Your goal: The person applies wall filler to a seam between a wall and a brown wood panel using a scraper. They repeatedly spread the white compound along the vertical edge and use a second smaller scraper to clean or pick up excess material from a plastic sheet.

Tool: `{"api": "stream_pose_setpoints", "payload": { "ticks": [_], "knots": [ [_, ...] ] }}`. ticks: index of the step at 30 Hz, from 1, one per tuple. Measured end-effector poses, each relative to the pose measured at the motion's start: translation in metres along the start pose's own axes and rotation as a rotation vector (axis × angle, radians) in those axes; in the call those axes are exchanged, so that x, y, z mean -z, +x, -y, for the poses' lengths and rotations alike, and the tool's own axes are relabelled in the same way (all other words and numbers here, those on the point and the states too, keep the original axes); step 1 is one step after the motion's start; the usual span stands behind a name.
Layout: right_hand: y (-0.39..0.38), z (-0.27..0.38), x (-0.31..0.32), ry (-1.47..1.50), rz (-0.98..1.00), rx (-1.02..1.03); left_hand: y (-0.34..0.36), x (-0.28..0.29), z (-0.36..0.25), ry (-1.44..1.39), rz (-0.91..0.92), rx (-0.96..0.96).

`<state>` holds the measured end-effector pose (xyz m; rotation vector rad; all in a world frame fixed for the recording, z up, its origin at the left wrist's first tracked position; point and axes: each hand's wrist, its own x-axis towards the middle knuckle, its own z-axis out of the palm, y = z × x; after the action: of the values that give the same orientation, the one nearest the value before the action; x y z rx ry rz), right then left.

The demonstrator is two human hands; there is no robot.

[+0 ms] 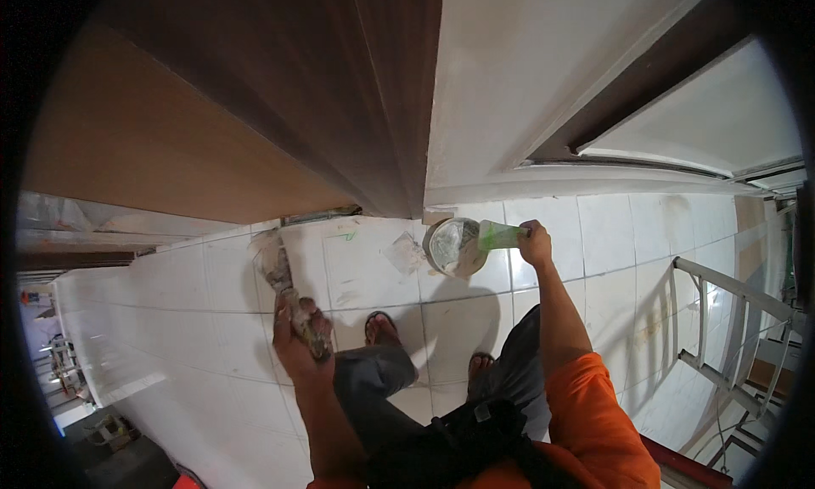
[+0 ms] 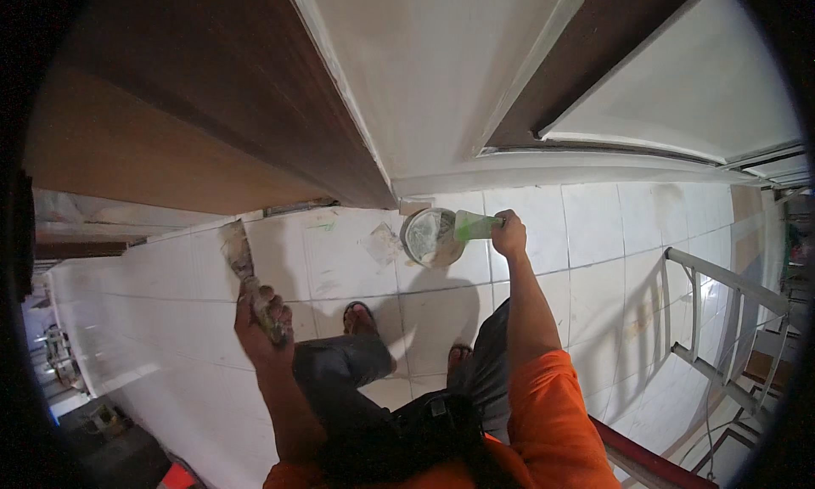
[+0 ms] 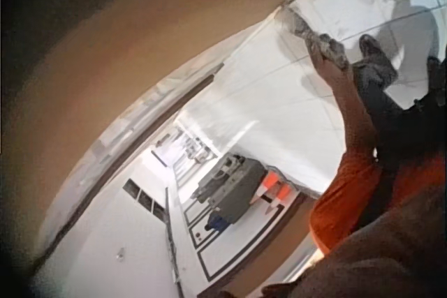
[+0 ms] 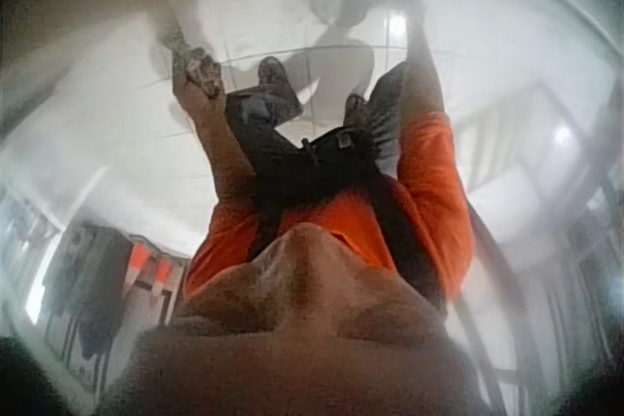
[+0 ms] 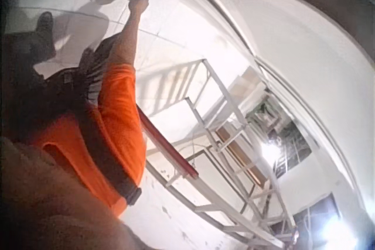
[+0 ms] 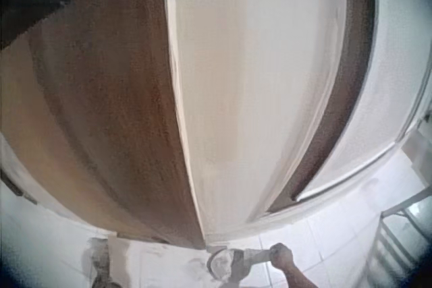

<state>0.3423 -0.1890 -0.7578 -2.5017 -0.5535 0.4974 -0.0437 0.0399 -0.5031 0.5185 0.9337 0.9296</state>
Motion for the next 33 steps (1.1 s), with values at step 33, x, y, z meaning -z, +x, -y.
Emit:
{"api": "stream_pose_setpoints", "payload": {
  "ticks": [33],
  "knots": [
    [-0.038,0.139,-0.257,-0.531,0.599,0.412,-0.091,0.009,0.002,-0.172,-0.081,-0.074]
  ]
}}
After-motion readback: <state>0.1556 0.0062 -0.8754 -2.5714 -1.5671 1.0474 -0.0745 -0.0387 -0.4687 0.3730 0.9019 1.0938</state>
